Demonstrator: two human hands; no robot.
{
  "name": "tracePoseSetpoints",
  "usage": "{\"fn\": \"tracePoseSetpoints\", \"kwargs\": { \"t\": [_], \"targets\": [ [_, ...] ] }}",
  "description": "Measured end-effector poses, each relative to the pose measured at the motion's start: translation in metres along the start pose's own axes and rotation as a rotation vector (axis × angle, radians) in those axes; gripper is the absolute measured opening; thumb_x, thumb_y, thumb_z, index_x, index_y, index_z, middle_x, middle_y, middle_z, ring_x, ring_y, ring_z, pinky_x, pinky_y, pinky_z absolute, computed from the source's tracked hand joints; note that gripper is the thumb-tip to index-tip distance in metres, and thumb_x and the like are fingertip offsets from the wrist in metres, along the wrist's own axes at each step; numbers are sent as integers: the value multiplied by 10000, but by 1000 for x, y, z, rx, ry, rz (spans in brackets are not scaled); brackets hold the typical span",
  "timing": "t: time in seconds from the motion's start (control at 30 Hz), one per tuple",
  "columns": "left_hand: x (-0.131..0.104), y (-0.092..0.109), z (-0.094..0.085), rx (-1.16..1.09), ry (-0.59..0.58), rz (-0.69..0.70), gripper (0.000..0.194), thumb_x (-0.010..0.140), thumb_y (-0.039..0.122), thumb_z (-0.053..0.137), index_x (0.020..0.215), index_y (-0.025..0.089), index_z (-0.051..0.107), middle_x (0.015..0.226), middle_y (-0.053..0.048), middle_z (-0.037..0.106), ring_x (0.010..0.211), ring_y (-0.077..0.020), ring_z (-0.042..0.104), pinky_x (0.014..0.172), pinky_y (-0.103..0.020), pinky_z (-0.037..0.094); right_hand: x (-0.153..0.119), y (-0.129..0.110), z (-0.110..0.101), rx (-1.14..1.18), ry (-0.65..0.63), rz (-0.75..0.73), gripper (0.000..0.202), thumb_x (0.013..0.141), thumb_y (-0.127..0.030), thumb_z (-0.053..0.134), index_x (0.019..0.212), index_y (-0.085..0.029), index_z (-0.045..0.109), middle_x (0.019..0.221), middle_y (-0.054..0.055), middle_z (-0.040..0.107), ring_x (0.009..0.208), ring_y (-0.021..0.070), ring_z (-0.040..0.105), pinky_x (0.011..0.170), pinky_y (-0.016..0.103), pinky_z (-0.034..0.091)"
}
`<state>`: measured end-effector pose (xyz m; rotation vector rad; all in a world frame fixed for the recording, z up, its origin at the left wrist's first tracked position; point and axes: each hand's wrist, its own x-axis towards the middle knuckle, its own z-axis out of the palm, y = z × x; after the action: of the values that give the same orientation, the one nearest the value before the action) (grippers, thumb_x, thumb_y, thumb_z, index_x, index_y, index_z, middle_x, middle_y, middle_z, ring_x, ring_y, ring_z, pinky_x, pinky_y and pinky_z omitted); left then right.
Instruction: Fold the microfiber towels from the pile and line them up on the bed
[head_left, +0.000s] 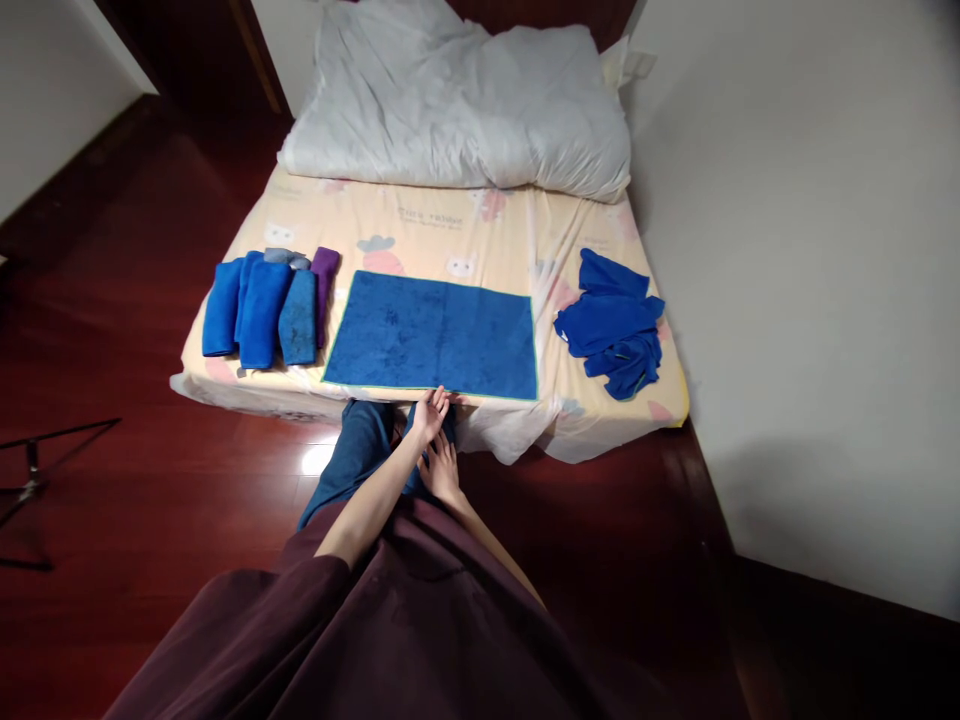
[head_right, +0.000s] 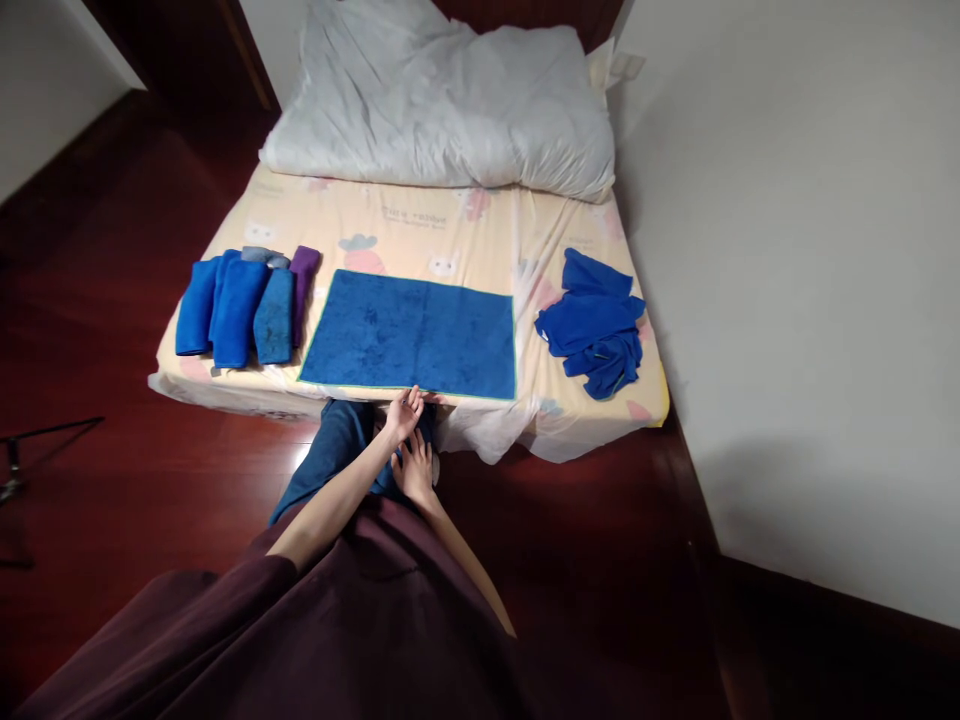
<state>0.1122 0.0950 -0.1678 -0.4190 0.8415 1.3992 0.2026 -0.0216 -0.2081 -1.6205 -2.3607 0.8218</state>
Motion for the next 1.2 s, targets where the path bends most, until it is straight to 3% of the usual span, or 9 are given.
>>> {"fn": "tracePoseSetpoints", "kwargs": {
  "t": [0.47, 0.57, 0.67, 0.73, 0.8, 0.87, 1.0, 1.1, 1.2],
  "targets": [
    [6, -13, 14, -110, 5, -1, 395, 1068, 194, 386, 1413, 111, 560, 1407, -148, 632, 1129, -126, 701, 856, -150, 585, 0, -4, -13, -13, -161, 61, 544, 941, -274, 559, 1480, -200, 541, 1660, 144, 322, 1575, 304, 198, 1259, 524, 217],
    [6, -15, 11, -146, 22, 8, 391, 1066, 171, 390, 1412, 103, 558, 1441, -145, 607, 1193, -137, 675, 911, -166, 580, 6, -3, -34, -13, -300, 39, 604, 931, -299, 594, 1512, -165, 500, 1658, 180, 308, 1563, 345, 216, 1241, 541, 249],
    [8, -15, 8, -153, 8, 17, 383, 1057, 176, 436, 1414, 119, 562, 1464, -137, 589, 1251, -164, 647, 969, -211, 576, 32, 4, -80, 62, -613, -99, 548, 921, -338, 636, 1437, -158, 589, 1537, 183, 500, 1446, 344, 440, 1166, 463, 393],
    [12, -14, 7, -145, -11, 14, 378, 1057, 214, 464, 1412, 138, 569, 1473, -131, 582, 1288, -172, 623, 997, -222, 566, 66, 12, -121, 124, -874, -149, 362, 957, -371, 593, 1226, -176, 736, 1274, 131, 710, 1199, 294, 655, 1022, 379, 510],
    [18, -13, 6, -133, -2, -13, 370, 1058, 254, 477, 1397, 153, 586, 1472, -127, 584, 1314, -177, 604, 1014, -227, 557, 110, 20, -162, 188, -980, -134, 296, 977, -366, 568, 1039, -178, 789, 1002, 78, 781, 940, 222, 734, 837, 286, 560],
    [25, -13, 5, -129, 29, -30, 352, 1055, 259, 483, 1369, 159, 608, 1468, -126, 587, 1323, -187, 597, 1021, -241, 558, 165, 24, -199, 239, -854, -72, 270, 981, -337, 573, 998, -171, 785, 913, 56, 778, 799, 163, 731, 696, 210, 543],
    [37, -15, 1, -138, 72, -6, 281, 1047, 225, 490, 1256, 134, 654, 1462, -144, 589, 1309, -218, 611, 1014, -285, 576, 296, 23, -243, 165, -354, 20, 233, 989, -244, 568, 1083, -148, 758, 921, 62, 769, 615, 83, 657, 584, 155, 502],
    [43, -16, -5, -126, 59, -7, 234, 1031, 235, 528, 1181, 130, 674, 1429, -157, 613, 1281, -244, 632, 1013, -327, 584, 391, 22, -245, 77, -192, 113, 292, 992, -205, 574, 1251, -127, 685, 871, 61, 746, 545, 70, 607, 550, 152, 502],
    [44, -16, -11, -106, 37, -16, 189, 1005, 239, 575, 1106, 125, 687, 1420, -170, 617, 1226, -269, 667, 1009, -369, 593, 461, 27, -229, 28, -141, 194, 434, 1018, -223, 542, 1437, -109, 537, 839, 67, 723, 505, 89, 595, 485, 172, 490]
  ]
}}
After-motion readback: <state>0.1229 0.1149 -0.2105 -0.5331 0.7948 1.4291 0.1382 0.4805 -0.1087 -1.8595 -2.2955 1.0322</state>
